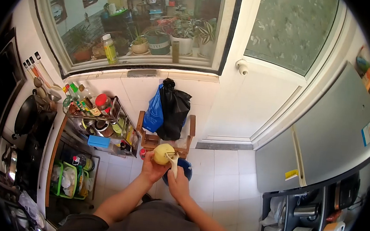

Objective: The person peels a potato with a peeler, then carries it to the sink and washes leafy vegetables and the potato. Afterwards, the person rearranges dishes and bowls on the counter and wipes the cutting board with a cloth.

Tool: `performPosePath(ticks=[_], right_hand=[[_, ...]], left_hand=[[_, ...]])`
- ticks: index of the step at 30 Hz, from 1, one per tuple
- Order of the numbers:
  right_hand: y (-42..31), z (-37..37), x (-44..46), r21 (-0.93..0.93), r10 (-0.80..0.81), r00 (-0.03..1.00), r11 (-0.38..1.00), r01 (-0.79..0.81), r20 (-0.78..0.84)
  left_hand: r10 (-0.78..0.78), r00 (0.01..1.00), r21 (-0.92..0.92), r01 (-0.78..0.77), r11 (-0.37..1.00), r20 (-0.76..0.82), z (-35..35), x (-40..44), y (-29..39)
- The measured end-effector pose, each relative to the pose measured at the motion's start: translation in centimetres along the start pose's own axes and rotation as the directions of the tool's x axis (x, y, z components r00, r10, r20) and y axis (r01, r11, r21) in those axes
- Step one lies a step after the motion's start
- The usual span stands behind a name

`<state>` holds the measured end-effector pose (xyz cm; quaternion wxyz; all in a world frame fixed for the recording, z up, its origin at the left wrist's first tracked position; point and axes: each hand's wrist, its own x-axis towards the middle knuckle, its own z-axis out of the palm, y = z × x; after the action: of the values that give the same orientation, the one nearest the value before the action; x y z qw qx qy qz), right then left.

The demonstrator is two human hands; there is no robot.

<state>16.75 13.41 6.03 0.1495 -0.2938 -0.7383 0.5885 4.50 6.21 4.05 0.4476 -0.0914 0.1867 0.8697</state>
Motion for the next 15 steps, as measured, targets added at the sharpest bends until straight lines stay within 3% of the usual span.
performPosePath(ticks=[1,3,6,12,15], right_hand=[[0.3,0.0,0.1,0.001,0.003,1.000,1.000,-0.003,-0.001],[0.4,0.0,0.4,-0.103,-0.138,0.989,0.986,0.132,-0.049],[-1.5,-0.9,-0.4,-0.209,-0.085,0.996,0.974,0.084,0.005],[-1.5,-1.1,-0.6,-0.189,-0.084,0.996,0.979,0.082,-0.001],[-1.2,-1.1,-0.7,-0.225,-0.087,0.996,0.970,0.086,0.004]], left_hand=[[-0.003,1.000,0.001,0.003,1.000,-0.002,-0.2,-0.1,0.2],[-0.097,0.989,-0.001,0.097,0.995,0.111,-0.4,0.0,0.4],[-0.083,0.992,-0.033,0.086,0.996,0.092,-0.3,0.3,0.1],[-0.066,0.998,0.050,0.066,0.997,-0.010,-0.5,0.1,0.2],[-0.116,0.993,0.024,0.115,0.993,0.013,-1.1,-0.2,0.0]])
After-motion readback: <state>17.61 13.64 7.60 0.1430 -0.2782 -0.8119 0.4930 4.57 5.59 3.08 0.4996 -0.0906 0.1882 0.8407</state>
